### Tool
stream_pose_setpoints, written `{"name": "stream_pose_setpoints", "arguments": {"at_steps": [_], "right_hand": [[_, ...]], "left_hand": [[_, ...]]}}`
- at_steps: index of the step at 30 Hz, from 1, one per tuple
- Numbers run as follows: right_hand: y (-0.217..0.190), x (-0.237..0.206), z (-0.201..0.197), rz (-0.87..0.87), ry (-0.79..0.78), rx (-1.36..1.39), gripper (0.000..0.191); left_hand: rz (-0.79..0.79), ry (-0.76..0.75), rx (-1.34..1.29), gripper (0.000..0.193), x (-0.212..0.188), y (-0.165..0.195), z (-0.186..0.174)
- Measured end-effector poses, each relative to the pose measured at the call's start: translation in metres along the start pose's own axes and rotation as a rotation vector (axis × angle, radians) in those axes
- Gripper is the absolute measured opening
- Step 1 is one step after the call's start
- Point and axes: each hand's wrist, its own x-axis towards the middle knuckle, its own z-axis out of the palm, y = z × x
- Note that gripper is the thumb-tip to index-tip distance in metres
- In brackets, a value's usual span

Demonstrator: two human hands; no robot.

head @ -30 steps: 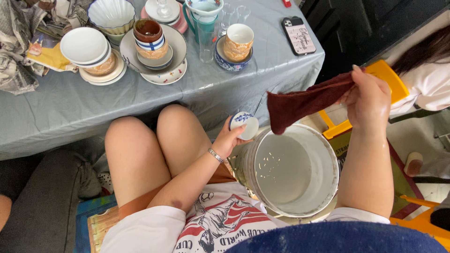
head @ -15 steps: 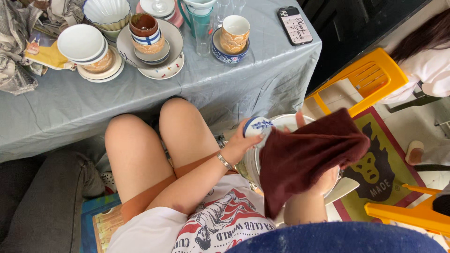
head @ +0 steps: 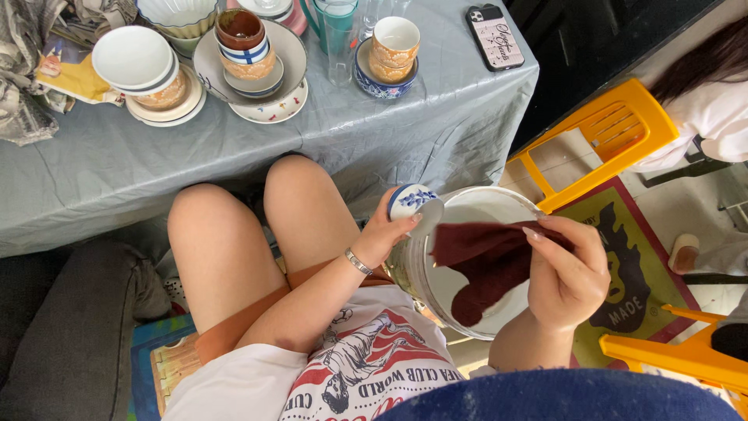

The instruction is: The person sits with a water bucket between their knees and washes ceramic cups and bowls in the water by hand. They lift each piece out, wipe it with a dark cloth, and place the cleaned pieces on the table beside them.

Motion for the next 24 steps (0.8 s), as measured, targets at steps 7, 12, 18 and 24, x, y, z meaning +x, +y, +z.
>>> {"name": "stream_pose_setpoints", "arguments": {"at_steps": [7,12,18,24], "right_hand": [[0.015,-0.005,-0.040,0.296,0.186,0.485,0.024],[0.013,0.004,-0.040,0.458,0.362,1.023,0.027],[-0.034,0.012,0.032,0.311,0.068,1.067,0.038],[-0.014,0.052,0.113,0.257,-0.639,0.545,0.056]], "left_hand": [[0.096,-0.032,-0.170,0.076,0.000,0.010,-0.003],[0.071,-0.012,-0.149,0.074,-0.003,0.015,0.003],[0.182,0.010,0.270,0.073,-0.007,0.012,0.016],[0.438,-0.478,0.571,0.057,-0.012,0.004,0.021]]}}
